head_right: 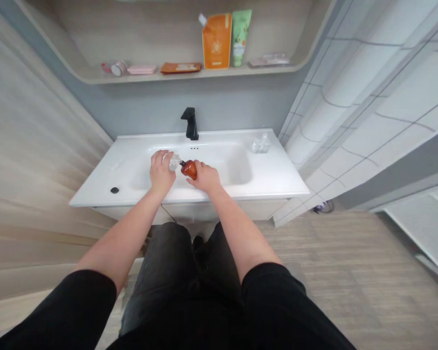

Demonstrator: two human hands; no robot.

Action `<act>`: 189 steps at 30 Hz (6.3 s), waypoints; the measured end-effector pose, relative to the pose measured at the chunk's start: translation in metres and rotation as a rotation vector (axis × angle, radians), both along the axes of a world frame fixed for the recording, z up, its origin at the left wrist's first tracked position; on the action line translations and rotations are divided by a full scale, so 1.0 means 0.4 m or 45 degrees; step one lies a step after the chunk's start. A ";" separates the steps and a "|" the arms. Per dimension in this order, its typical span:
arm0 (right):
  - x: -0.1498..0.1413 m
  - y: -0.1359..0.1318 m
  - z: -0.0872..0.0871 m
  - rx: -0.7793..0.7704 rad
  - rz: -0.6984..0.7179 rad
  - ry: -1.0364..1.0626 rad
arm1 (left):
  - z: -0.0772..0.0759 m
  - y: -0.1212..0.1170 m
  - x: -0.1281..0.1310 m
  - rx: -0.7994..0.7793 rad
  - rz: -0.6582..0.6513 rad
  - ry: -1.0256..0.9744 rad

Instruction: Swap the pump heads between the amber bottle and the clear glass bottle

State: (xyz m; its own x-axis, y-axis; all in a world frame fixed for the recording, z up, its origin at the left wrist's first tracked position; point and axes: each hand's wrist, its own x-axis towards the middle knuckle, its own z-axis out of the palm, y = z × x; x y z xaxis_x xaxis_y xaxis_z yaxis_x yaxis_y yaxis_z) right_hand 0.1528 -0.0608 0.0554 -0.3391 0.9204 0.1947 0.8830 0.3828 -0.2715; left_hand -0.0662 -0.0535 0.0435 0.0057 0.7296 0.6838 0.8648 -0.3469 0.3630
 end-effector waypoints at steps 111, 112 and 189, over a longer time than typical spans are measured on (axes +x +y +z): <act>0.017 0.009 -0.019 0.156 -0.077 0.321 | 0.160 0.035 0.019 0.102 -0.207 0.323; 0.017 0.009 -0.020 0.155 -0.082 0.321 | 0.162 0.036 0.020 0.105 -0.211 0.328; 0.016 0.043 -0.070 0.266 -0.017 0.588 | 0.295 0.031 0.003 -0.046 -0.519 0.639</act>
